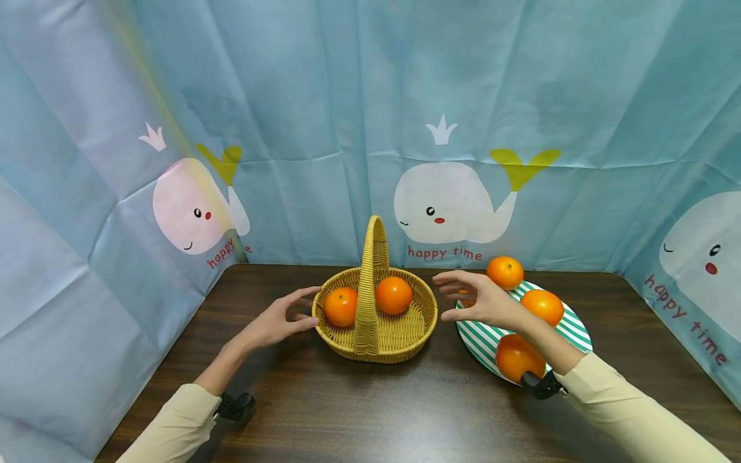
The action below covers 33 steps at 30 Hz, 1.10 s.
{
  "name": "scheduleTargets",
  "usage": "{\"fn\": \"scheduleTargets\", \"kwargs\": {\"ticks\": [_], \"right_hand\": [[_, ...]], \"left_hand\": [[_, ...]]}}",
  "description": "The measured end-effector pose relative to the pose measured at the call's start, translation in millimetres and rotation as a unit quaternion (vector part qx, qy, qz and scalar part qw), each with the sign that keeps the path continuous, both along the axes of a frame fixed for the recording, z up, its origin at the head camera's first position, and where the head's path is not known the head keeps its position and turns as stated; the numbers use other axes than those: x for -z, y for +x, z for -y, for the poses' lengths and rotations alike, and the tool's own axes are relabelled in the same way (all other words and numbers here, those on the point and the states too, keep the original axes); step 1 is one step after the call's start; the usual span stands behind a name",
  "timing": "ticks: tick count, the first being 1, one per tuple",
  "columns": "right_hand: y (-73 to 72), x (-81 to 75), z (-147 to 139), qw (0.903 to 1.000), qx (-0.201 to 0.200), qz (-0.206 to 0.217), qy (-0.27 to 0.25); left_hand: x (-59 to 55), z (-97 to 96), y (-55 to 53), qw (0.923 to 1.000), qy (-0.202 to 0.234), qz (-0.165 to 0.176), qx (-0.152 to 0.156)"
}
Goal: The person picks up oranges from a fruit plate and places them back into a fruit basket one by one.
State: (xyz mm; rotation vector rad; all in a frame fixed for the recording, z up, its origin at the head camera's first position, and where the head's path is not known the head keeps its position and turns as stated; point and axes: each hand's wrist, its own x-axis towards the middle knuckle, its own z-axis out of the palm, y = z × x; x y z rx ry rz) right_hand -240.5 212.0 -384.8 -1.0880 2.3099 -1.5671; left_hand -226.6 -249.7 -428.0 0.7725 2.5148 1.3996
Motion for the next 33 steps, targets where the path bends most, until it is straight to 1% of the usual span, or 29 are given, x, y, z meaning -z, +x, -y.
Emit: {"fn": "scheduleTargets", "kwargs": {"ticks": [2,6,10,13,18,22,27,33], "right_hand": [[1.1,-1.1,-7.4,0.9999,0.013,0.0,0.007],[3.3,-2.5,-23.1,0.9997,0.023,0.006,0.009],[6.2,-4.9,-40.2,0.9995,0.031,0.005,0.011],[8.5,-5.9,-52.1,0.9993,0.032,-0.009,0.017],[15.1,-7.9,-69.2,0.9972,0.041,-0.044,0.045],[21.4,-8.2,-82.3,0.9962,0.049,-0.048,0.054],[29.0,-5.6,-96.9,0.9959,0.049,-0.047,0.059],[38.0,0.0,-107.6,0.9974,0.03,-0.041,0.052]], "left_hand": [[-0.3,-0.2,0.1,1.0,0.0,0.0,-0.001],[-0.8,-0.5,0.6,1.0,0.0,0.003,-0.001],[-0.9,-0.8,0.6,1.0,-0.002,-0.003,-0.003],[-0.6,-0.8,0.5,1.0,-0.004,-0.006,-0.005],[-0.9,-1.2,0.6,0.9999,-0.008,-0.005,-0.006],[-2.3,-2.0,0.7,0.9999,-0.008,-0.002,-0.007],[-3.0,-2.2,1.0,1.0,-0.006,0.0,-0.007],[-2.4,-1.2,2.1,1.0,-0.006,-0.003,-0.005]]}}
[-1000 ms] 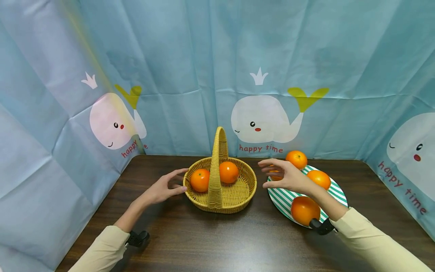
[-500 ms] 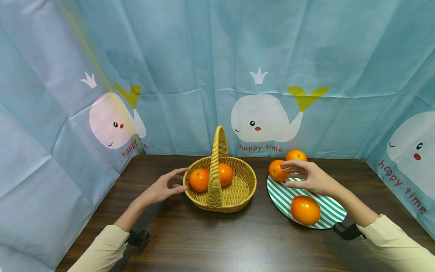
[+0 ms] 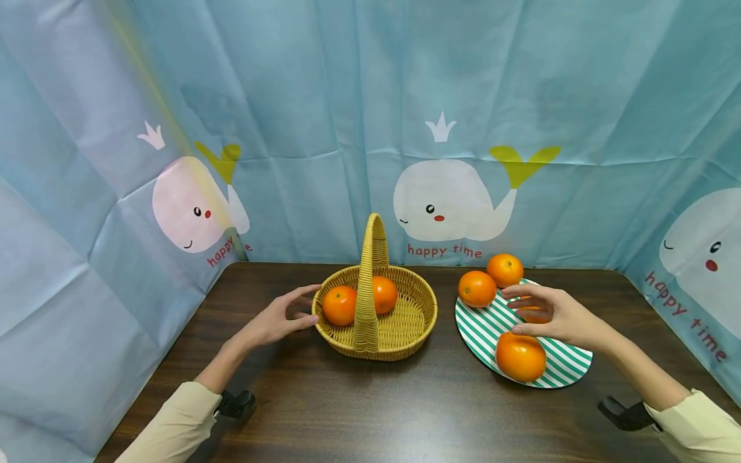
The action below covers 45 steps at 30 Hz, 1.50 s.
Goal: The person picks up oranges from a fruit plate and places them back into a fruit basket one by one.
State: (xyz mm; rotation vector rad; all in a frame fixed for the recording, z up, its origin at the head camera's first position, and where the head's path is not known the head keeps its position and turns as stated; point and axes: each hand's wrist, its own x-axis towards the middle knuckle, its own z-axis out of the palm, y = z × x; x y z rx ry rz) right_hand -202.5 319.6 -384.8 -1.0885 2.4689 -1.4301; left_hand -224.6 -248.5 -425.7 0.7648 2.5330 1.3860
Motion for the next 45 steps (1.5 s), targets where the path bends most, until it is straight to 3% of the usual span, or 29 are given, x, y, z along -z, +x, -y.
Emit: {"fn": "scheduleTargets", "kwargs": {"ticks": [10,22,35,45], "right_hand": [[17.8,8.2,-9.3,0.9982,-0.052,0.028,0.01],[30.7,20.7,-12.7,0.998,-0.032,0.013,0.053],[32.6,27.3,-13.9,0.9981,-0.028,0.011,0.054],[27.5,14.9,-13.6,0.999,-0.023,0.005,0.037]], "left_hand": [[3.2,0.1,-1.4,0.9999,0.008,0.015,0.003],[3.6,-1.6,-1.5,0.9998,0.01,0.016,0.002],[1.2,-0.9,1.3,1.0,0.001,0.003,-0.008],[0.8,-1.4,2.2,1.0,0.003,-0.001,-0.009]]}}
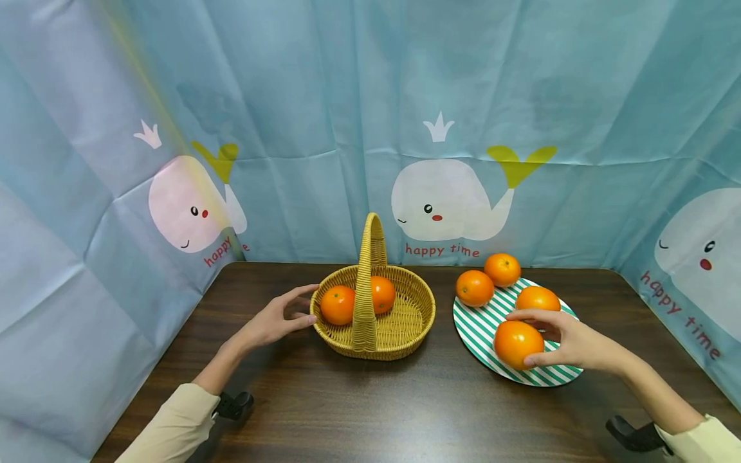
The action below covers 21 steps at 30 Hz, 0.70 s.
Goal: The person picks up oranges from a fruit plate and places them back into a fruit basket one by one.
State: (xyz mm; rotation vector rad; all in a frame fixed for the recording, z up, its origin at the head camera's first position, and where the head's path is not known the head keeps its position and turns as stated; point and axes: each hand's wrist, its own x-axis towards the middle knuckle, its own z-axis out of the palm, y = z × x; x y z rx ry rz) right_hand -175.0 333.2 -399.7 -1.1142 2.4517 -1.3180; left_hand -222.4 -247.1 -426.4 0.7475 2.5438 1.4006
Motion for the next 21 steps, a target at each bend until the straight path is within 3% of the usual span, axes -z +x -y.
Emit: {"fn": "scheduleTargets", "kwargs": {"ticks": [6,15,21], "right_hand": [[-11.9,-10.1,1.3,0.9996,0.006,-0.025,-0.008],[-27.7,-24.5,14.6,0.9989,0.025,0.005,-0.04],[-36.2,-28.2,29.2,0.9978,0.052,-0.016,-0.038]], "left_hand": [[0.5,0.8,-1.5,1.0,0.002,0.002,0.004],[0.5,1.1,-3.1,1.0,0.002,0.008,0.004],[0.6,1.4,-2.4,0.9999,0.006,0.012,0.003]]}}
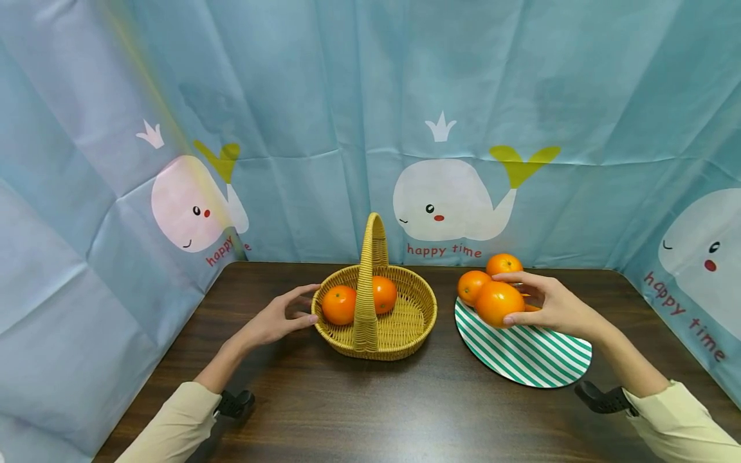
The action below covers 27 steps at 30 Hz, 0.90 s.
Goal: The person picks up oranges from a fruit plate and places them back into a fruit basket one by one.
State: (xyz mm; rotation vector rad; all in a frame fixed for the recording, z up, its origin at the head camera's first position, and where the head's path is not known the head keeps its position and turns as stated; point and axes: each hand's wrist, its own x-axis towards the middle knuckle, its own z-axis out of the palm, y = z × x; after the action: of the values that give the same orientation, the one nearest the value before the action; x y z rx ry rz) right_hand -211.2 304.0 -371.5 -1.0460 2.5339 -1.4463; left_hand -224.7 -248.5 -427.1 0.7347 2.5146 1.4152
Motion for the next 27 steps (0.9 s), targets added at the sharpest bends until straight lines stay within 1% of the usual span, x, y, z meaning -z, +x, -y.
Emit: {"fn": "scheduleTargets", "kwargs": {"ticks": [3,8,11,20,27], "right_hand": [[-4.7,0.6,7.2,1.0,0.005,-0.006,-0.003],[-10.8,2.3,18.7,0.9996,-0.009,0.005,-0.025],[-13.4,3.3,26.0,0.9995,-0.009,0.005,-0.031],[-17.6,4.4,46.6,0.9991,0.005,0.024,-0.035],[-20.8,6.3,59.8,0.9983,-0.006,0.032,-0.049]], "left_hand": [[0.3,0.2,0.3,1.0,-0.001,-0.003,0.002],[0.3,0.4,0.6,1.0,-0.001,-0.003,0.003],[-0.2,0.5,0.6,1.0,-0.001,-0.001,0.002],[-1.1,-0.9,0.4,1.0,0.001,0.001,0.002],[-2.0,-0.4,0.9,1.0,0.001,0.003,0.003]]}}
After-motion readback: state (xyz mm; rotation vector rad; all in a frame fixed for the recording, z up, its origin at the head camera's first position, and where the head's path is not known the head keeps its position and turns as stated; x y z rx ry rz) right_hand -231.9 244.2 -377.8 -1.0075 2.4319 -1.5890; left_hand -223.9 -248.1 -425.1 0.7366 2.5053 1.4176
